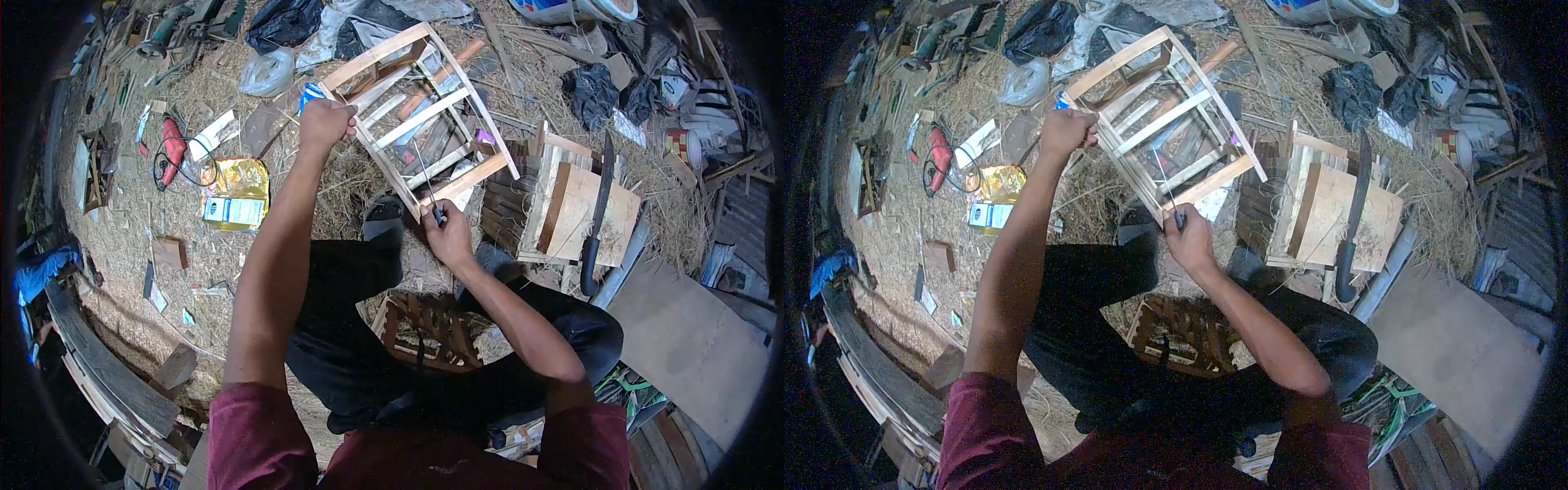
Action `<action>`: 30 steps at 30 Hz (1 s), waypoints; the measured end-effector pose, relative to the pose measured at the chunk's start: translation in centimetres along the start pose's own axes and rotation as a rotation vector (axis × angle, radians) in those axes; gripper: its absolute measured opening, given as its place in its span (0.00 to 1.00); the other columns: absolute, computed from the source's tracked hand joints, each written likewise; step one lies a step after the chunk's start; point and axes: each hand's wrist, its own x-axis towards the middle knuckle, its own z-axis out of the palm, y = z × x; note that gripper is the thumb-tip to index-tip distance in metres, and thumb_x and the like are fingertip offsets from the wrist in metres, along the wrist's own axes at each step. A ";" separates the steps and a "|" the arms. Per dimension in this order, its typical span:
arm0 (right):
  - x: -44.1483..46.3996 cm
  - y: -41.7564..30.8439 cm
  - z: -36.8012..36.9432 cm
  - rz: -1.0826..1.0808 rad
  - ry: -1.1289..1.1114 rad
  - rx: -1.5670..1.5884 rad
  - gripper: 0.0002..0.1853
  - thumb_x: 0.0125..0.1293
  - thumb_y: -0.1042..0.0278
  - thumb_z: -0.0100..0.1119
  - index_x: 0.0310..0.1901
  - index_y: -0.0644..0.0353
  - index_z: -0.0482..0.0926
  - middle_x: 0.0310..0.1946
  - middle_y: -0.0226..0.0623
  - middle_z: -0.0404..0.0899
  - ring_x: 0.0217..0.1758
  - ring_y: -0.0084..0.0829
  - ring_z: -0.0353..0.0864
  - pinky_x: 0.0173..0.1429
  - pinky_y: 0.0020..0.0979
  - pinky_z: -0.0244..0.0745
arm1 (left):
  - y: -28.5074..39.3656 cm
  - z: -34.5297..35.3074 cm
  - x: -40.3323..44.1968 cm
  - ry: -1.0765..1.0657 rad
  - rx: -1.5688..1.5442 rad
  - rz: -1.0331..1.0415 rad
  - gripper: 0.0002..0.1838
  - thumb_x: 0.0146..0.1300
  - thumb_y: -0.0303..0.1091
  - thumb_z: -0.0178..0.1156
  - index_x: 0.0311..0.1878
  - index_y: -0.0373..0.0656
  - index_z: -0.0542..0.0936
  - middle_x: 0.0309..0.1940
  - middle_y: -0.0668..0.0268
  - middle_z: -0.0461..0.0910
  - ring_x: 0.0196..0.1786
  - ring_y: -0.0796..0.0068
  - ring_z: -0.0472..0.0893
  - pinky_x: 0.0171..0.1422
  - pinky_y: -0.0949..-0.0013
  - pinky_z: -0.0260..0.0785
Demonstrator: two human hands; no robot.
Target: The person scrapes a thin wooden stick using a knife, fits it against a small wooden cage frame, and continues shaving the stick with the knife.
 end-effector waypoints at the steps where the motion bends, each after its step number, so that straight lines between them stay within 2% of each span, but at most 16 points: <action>1: 0.0 0.0 0.0 0.006 -0.004 -0.004 0.13 0.68 0.63 0.61 0.37 0.66 0.78 0.26 0.51 0.80 0.29 0.47 0.81 0.38 0.43 0.74 | -0.1 0.0 0.1 0.008 -0.007 -0.002 0.15 0.60 0.33 0.66 0.19 0.38 0.79 0.16 0.63 0.80 0.18 0.76 0.81 0.21 0.73 0.71; 11: -0.1 -0.5 -1.0 0.028 0.011 -0.005 0.12 0.69 0.62 0.60 0.38 0.65 0.79 0.23 0.50 0.78 0.25 0.44 0.79 0.34 0.42 0.72 | 0.2 0.1 0.3 -0.018 -0.006 -0.012 0.15 0.61 0.33 0.66 0.20 0.37 0.80 0.16 0.63 0.80 0.18 0.77 0.80 0.22 0.73 0.71; 14: 0.7 0.1 -2.4 -0.018 0.082 -0.005 0.13 0.69 0.61 0.60 0.38 0.66 0.79 0.21 0.50 0.77 0.24 0.45 0.78 0.33 0.42 0.72 | 1.4 0.5 0.0 -0.040 0.049 0.049 0.14 0.61 0.33 0.66 0.22 0.36 0.81 0.18 0.63 0.81 0.19 0.77 0.81 0.23 0.73 0.71; 15: 1.4 0.7 -2.8 -0.090 0.166 -0.019 0.14 0.70 0.61 0.60 0.37 0.67 0.79 0.20 0.50 0.77 0.23 0.47 0.78 0.32 0.42 0.71 | 2.2 1.1 -0.7 -0.019 0.008 0.078 0.11 0.61 0.33 0.66 0.29 0.34 0.82 0.21 0.63 0.83 0.20 0.78 0.81 0.24 0.74 0.71; 18: 3.5 1.2 -5.1 -0.070 0.195 -0.075 0.14 0.69 0.61 0.61 0.37 0.67 0.79 0.23 0.52 0.79 0.26 0.50 0.80 0.34 0.45 0.72 | 2.6 3.1 -0.3 -0.117 -0.085 0.118 0.10 0.61 0.32 0.65 0.35 0.33 0.81 0.24 0.64 0.83 0.20 0.78 0.80 0.25 0.74 0.71; 19: 4.1 1.4 -5.5 -0.088 0.233 -0.084 0.14 0.68 0.60 0.62 0.37 0.67 0.79 0.24 0.53 0.80 0.27 0.50 0.81 0.35 0.46 0.73 | 2.9 3.8 -0.3 -0.104 -0.017 0.156 0.09 0.62 0.30 0.63 0.38 0.32 0.80 0.23 0.64 0.82 0.21 0.78 0.80 0.25 0.73 0.72; 22: 5.0 1.3 -6.4 -0.041 0.281 -0.125 0.15 0.67 0.60 0.62 0.37 0.67 0.80 0.24 0.52 0.80 0.28 0.51 0.82 0.35 0.46 0.73 | 3.1 5.4 0.2 -0.083 0.047 0.274 0.08 0.62 0.29 0.62 0.37 0.31 0.80 0.24 0.63 0.82 0.22 0.77 0.81 0.26 0.72 0.73; 26: 5.5 0.7 -7.3 -0.001 0.270 -0.097 0.16 0.67 0.60 0.62 0.37 0.69 0.80 0.24 0.53 0.80 0.29 0.52 0.82 0.36 0.47 0.73 | 4.5 7.3 0.1 -0.037 0.078 0.316 0.09 0.63 0.29 0.59 0.39 0.33 0.82 0.25 0.62 0.83 0.23 0.75 0.83 0.28 0.70 0.74; 30: 6.2 -0.2 -8.2 0.023 0.266 -0.134 0.16 0.68 0.59 0.62 0.37 0.69 0.80 0.24 0.54 0.80 0.30 0.53 0.82 0.37 0.46 0.74 | 5.3 9.7 1.1 -0.096 0.027 0.254 0.09 0.65 0.31 0.59 0.40 0.33 0.82 0.24 0.61 0.82 0.22 0.73 0.84 0.23 0.71 0.72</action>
